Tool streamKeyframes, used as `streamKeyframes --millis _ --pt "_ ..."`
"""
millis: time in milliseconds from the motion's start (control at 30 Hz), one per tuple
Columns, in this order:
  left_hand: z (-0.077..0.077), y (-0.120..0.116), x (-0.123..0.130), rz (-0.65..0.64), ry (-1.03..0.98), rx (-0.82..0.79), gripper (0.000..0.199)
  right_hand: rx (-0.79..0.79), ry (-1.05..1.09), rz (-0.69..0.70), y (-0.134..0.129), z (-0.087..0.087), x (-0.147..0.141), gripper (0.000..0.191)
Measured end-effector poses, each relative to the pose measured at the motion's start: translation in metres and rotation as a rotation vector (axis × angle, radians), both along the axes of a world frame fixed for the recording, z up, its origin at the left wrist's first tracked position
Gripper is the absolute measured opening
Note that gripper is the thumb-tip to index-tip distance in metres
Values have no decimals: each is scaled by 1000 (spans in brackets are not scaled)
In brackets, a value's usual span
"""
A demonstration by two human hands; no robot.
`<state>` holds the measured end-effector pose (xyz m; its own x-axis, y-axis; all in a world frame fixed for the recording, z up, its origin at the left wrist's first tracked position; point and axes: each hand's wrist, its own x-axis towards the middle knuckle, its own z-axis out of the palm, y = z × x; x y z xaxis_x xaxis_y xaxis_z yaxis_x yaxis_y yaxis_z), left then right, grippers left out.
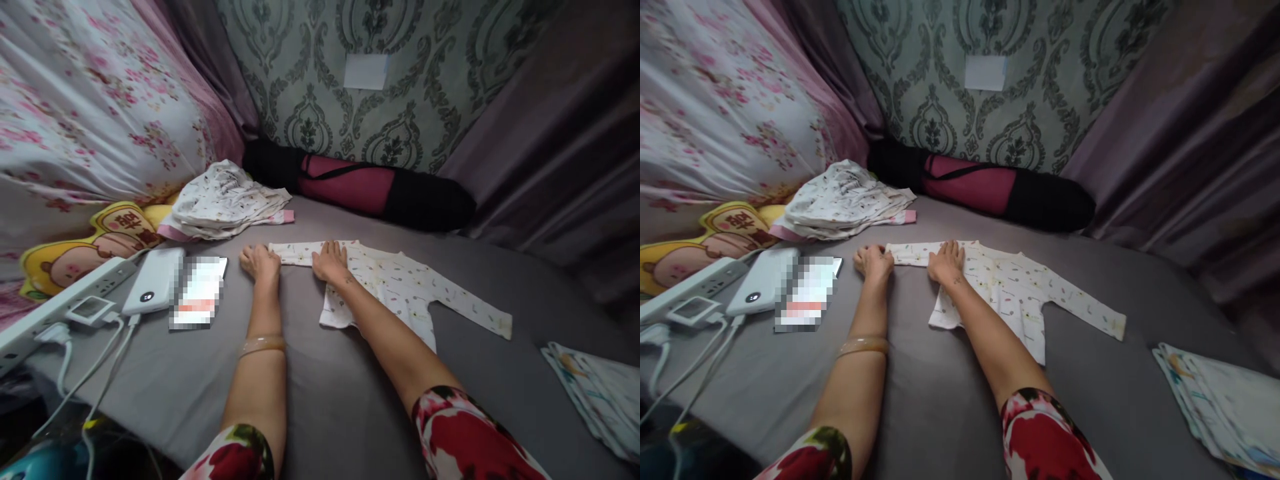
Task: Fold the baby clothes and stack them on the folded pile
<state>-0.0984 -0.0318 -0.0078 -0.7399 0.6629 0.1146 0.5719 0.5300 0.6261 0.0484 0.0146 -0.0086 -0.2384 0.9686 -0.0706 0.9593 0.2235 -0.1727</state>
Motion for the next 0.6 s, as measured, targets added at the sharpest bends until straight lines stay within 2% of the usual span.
streamKeyframes --millis 100,267,467,600 --pt "-1 1 -3 1 -15 22 29 -31 62 -10 -8 -2 -19 72" --pt "1 4 -7 -10 -49 16 34 -72 126 72 -19 2 -47 75" --pt "0 7 -11 12 -64 25 34 -93 73 340 -29 5 -82 66" --pt "1 7 -14 11 -86 25 35 -116 69 479 -26 8 -88 67"
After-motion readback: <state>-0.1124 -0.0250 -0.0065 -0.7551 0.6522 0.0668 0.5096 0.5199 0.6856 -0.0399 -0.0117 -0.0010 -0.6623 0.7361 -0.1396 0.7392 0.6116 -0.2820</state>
